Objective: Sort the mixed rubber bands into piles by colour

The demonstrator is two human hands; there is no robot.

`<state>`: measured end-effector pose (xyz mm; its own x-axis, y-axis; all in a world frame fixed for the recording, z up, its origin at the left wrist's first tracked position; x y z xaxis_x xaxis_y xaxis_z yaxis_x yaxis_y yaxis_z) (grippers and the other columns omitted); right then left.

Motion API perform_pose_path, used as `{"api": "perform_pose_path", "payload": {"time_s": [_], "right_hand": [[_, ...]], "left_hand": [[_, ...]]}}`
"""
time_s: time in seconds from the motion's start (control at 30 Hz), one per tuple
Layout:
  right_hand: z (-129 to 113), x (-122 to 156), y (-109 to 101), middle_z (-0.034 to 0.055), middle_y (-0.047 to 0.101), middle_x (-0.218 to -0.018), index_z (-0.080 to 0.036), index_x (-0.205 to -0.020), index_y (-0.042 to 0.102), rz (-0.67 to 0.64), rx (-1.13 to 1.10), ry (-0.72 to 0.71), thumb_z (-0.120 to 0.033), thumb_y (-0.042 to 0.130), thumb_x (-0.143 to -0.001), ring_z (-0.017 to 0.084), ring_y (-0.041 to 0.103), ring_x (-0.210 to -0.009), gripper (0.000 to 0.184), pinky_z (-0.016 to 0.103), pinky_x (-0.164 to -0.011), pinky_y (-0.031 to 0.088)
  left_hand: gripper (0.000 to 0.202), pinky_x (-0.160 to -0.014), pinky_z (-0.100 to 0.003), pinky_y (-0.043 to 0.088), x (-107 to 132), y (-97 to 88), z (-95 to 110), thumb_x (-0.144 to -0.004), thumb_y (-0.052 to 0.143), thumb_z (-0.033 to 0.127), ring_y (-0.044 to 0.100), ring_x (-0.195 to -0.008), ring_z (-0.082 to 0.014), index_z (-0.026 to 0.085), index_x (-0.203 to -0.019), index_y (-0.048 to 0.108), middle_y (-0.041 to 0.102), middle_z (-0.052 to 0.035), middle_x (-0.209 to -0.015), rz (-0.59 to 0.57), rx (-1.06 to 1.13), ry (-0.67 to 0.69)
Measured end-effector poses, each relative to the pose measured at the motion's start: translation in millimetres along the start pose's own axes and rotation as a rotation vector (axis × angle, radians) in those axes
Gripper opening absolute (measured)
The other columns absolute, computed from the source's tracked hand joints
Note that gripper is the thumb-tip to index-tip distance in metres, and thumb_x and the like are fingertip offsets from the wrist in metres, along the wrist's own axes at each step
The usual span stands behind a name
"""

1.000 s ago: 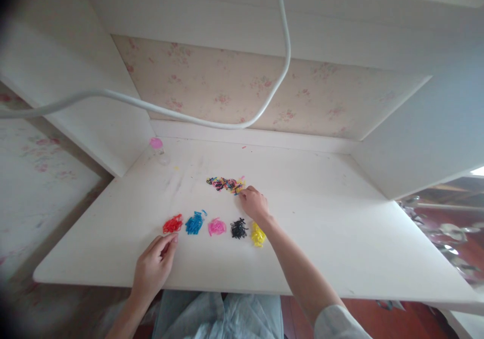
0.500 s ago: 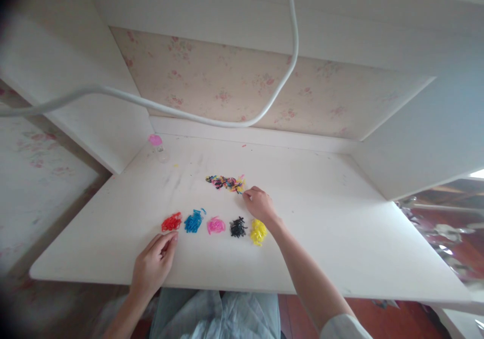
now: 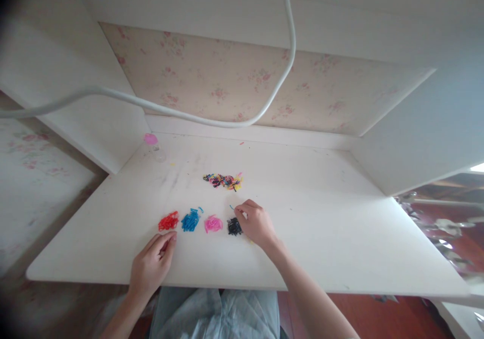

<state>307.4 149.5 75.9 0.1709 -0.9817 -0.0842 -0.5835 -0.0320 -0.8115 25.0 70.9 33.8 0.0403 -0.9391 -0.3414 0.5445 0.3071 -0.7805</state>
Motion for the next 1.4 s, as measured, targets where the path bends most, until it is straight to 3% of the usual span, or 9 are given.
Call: {"api": "perform_pose_path", "payload": {"time_s": [0.27, 0.5, 0.63, 0.73, 0.83, 0.97, 1.13, 1.23, 1.4], "right_hand": [[-69, -17, 51, -0.0010, 0.065, -0.096, -0.030, -0.092, 0.070, -0.177, 0.172, -0.123, -0.032, 0.040, -0.094, 0.012, 0.061, -0.080, 0.030, 0.021, -0.069, 0.041], [-85, -34, 69, 0.0015, 0.064, -0.096, -0.028, -0.089, 0.070, -0.260, 0.330, -0.173, -0.033, 0.037, -0.094, 0.014, 0.061, -0.079, 0.034, 0.023, -0.069, 0.041], [-83, -30, 60, 0.0013, 0.065, -0.092, -0.027, -0.084, 0.071, -0.234, 0.311, -0.200, -0.033, 0.038, -0.094, 0.014, 0.061, -0.078, 0.035, 0.023, -0.068, 0.041], [-70, -24, 38, 0.0003, 0.065, -0.090, -0.028, -0.084, 0.071, -0.115, 0.198, -0.169, -0.033, 0.040, -0.093, 0.013, 0.061, -0.078, 0.033, 0.022, -0.068, 0.040], [-41, -14, 8, 0.0007, 0.066, -0.088, -0.027, -0.085, 0.071, 0.039, 0.033, -0.083, -0.034, 0.041, -0.092, 0.012, 0.060, -0.074, 0.032, 0.021, -0.069, 0.040], [28, 8, -27, 0.0024, 0.066, -0.079, -0.022, -0.081, 0.071, 0.258, -0.116, 0.140, -0.044, 0.045, -0.088, 0.012, 0.054, -0.060, 0.035, 0.024, -0.063, 0.041], [105, 48, -33, 0.0026, 0.068, -0.080, -0.021, -0.083, 0.072, 0.362, -0.189, 0.437, -0.053, 0.049, -0.083, 0.016, 0.057, -0.068, 0.039, 0.026, -0.065, 0.042], [113, 60, -27, 0.0026, 0.067, -0.084, -0.021, -0.085, 0.072, 0.377, -0.207, 0.436, -0.054, 0.047, -0.084, 0.016, 0.058, -0.074, 0.040, 0.026, -0.069, 0.041], [105, 56, -20, 0.0011, 0.063, -0.072, -0.021, -0.082, 0.072, 0.383, -0.153, 0.366, -0.054, 0.044, -0.086, 0.013, 0.052, -0.060, 0.044, 0.024, -0.062, 0.039]], "left_hand": [[0.020, -0.066, -0.021, 0.049, 2, -0.7, 3, -0.089, 0.047, 0.030, 0.064, -0.072, -0.0120, 0.021, -0.099, 0.062, 0.067, -0.0034, -0.086, -0.010, -0.007, 0.018], [0.021, -0.066, -0.021, 0.050, 2, -1.2, 3, -0.089, 0.047, 0.031, 0.063, -0.068, -0.0114, 0.021, -0.100, 0.062, 0.066, -0.0033, -0.083, 0.000, -0.023, 0.025], [0.021, -0.064, -0.020, 0.050, 0, -1.0, -1, -0.089, 0.047, 0.032, 0.064, -0.072, -0.0113, 0.021, -0.100, 0.062, 0.067, -0.0040, -0.088, -0.007, 0.027, -0.003], [0.022, -0.063, -0.019, 0.050, 0, -1.3, -2, -0.089, 0.047, 0.032, 0.064, -0.073, -0.0112, 0.021, -0.100, 0.062, 0.067, -0.0040, -0.089, -0.016, 0.055, -0.017], [0.022, -0.060, -0.019, 0.050, -2, -2.4, 0, -0.089, 0.047, 0.032, 0.064, -0.071, -0.0110, 0.021, -0.098, 0.063, 0.068, -0.0037, -0.087, -0.025, 0.079, -0.013], [0.020, -0.068, -0.022, 0.052, -10, -5.2, 7, -0.088, 0.049, 0.032, 0.065, -0.078, -0.0137, 0.021, -0.095, 0.064, 0.069, -0.0046, -0.091, -0.023, 0.090, 0.014], [0.022, -0.069, -0.024, 0.051, -36, -3.3, 30, -0.088, 0.048, 0.033, 0.065, -0.079, -0.0138, 0.021, -0.096, 0.064, 0.069, -0.0044, -0.094, -0.094, 0.054, 0.035], [0.024, -0.075, -0.025, 0.049, -59, 4.6, 56, -0.090, 0.044, 0.034, 0.064, -0.083, -0.0144, 0.022, -0.095, 0.065, 0.069, -0.0035, -0.093, -0.186, 0.000, 0.072], [0.024, -0.073, -0.024, 0.046, -95, 36.2, 95, -0.089, 0.043, 0.035, 0.064, -0.081, -0.0120, 0.025, -0.093, 0.064, 0.068, 0.0000, -0.097, -0.372, -0.104, 0.088]]}}
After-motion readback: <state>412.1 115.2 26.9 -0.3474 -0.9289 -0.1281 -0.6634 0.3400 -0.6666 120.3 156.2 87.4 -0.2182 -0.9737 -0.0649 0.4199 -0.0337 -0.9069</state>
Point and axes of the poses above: each hand's wrist, its own x-axis away from the middle knuckle, its own y-axis out of the palm, z = x × y, the point moved 6 cm from there along -x, towards the middle knuckle
